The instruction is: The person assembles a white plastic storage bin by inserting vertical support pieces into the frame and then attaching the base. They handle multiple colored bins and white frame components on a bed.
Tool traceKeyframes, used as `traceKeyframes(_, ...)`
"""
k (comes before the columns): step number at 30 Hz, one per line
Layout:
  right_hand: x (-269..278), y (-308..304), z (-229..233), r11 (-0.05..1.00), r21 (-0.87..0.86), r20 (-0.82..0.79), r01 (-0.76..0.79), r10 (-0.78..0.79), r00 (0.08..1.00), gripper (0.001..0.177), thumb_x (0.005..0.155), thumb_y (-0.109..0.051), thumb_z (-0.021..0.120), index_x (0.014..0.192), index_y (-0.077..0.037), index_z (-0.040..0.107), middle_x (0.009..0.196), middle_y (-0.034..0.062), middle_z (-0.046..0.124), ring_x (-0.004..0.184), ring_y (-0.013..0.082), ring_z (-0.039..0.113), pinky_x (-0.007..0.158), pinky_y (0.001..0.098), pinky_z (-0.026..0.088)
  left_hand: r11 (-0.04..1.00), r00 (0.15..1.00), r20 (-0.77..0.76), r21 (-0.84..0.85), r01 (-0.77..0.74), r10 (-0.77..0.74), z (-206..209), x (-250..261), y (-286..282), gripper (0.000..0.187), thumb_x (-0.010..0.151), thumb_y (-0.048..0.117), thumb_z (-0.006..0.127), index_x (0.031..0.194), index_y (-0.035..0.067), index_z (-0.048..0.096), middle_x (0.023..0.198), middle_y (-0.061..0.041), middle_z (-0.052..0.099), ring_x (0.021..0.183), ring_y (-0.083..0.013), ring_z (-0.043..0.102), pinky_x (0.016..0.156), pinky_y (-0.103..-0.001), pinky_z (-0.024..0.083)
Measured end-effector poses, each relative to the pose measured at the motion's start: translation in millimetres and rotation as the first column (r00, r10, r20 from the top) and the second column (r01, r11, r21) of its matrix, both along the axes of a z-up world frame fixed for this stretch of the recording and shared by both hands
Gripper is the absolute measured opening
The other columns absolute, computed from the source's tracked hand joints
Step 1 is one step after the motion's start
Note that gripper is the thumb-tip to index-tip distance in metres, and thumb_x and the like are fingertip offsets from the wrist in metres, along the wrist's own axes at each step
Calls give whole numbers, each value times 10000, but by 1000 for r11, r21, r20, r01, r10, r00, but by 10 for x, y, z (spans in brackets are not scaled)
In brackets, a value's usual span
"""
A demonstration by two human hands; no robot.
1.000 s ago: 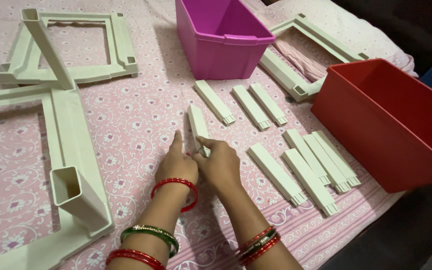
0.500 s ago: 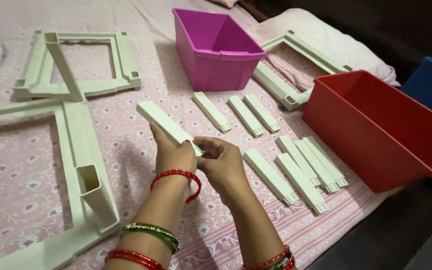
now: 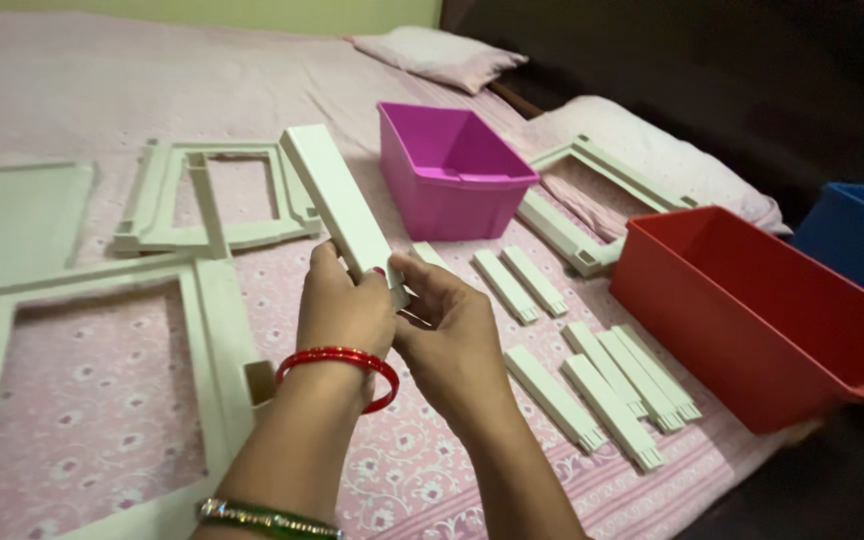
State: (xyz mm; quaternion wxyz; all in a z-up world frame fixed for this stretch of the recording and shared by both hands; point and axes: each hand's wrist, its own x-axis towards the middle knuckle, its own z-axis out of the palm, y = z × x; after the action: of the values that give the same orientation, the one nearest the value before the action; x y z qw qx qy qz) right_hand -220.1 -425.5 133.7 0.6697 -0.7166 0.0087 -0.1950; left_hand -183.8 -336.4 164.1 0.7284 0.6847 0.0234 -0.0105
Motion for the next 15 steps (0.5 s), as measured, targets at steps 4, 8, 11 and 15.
traceKeyframes(4, -59, 188, 194, 997, -41, 72, -65, 68, 995, 527, 843, 0, 655, 1362, 75, 592, 1254, 177, 745, 1121, 185, 725, 963, 301, 571, 1000, 1000, 2, -2, -14, 14, 204, -127, 301, 455, 936, 66, 522, 1389, 64, 478, 1211, -152, 698, 1073, -234, 721, 899, -367, 564)
traceKeyframes(8, -120, 475, 369, 993, -87, 47, -82, 86, 995, 501, 861, 12, 532, 1352, 65, 612, 1264, 170, 743, 1131, 189, 727, 960, 300, 561, 993, 997, 71, 103, -49, 42, 346, -240, 687, 447, 956, 111, 543, 1396, 75, 470, 1137, -134, 725, 977, -221, 735, 813, -361, 567)
traceKeyframes(11, -156, 754, 469, 982, -135, 32, -132, 137, 990, 478, 902, -32, 532, 1366, 61, 598, 1241, 191, 756, 1134, 198, 731, 959, 299, 562, 989, 983, 170, 112, -96, 76, 387, -340, 979, 451, 927, 76, 537, 1375, 53, 492, 1095, -126, 740, 933, -185, 745, 784, -326, 574)
traceKeyframes(15, -201, 1125, 541, 958, -162, -4, -238, 240, 971, 514, 928, -89, 536, 1427, 33, 519, 1266, 173, 717, 1135, 191, 720, 932, 304, 560, 989, 979, 166, 70, -131, 118, 388, -468, 1332, 422, 911, 49, 515, 1330, 81, 544, 1008, -109, 738, 832, -193, 715, 703, -350, 549)
